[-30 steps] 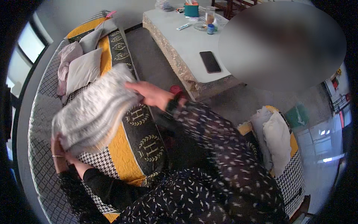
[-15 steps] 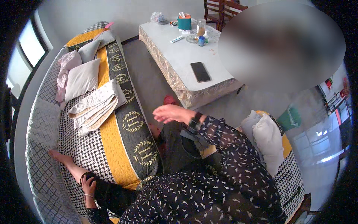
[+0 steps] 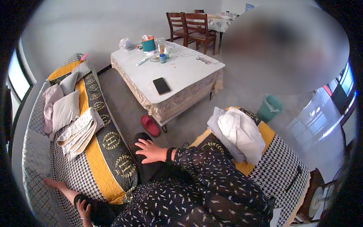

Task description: The recorder is sitting on a sofa and folding various articles of clothing and towels into a pile.

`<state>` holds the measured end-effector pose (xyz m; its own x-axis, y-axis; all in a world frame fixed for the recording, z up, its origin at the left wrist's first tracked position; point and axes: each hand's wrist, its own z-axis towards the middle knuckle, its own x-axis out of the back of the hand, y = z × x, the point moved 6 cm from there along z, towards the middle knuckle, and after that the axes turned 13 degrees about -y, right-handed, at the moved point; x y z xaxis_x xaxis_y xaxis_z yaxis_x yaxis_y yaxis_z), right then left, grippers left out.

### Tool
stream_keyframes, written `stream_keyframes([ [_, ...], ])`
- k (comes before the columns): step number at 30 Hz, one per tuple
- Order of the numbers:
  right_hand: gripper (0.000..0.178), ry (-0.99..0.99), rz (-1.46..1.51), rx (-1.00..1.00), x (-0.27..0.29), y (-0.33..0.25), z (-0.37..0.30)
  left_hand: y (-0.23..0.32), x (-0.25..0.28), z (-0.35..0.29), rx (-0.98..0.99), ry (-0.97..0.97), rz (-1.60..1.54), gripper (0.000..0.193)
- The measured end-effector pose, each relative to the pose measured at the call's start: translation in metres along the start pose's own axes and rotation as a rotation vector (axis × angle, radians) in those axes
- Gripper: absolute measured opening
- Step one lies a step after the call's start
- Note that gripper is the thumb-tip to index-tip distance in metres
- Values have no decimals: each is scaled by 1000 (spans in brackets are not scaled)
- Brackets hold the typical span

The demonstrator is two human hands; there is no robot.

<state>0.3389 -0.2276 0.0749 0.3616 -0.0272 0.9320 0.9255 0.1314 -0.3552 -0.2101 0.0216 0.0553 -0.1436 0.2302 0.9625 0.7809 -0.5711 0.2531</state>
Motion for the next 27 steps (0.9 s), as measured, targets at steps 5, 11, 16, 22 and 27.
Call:
stream_keyframes([
  [5,55,-11,27,-14,-11,3,5,-18,8,-26,170,116,-242,58],
  [11,52,66,55,-20,-15,4,5,-29,28,-46,385,118,-262,62],
  [16,47,220,32,33,-7,4,-2,-9,53,-58,199,160,-363,50],
  [22,48,298,-64,170,1,3,0,31,73,-64,75,125,-454,50],
  [27,48,200,-68,83,-6,5,5,64,91,-72,149,145,-415,46],
])
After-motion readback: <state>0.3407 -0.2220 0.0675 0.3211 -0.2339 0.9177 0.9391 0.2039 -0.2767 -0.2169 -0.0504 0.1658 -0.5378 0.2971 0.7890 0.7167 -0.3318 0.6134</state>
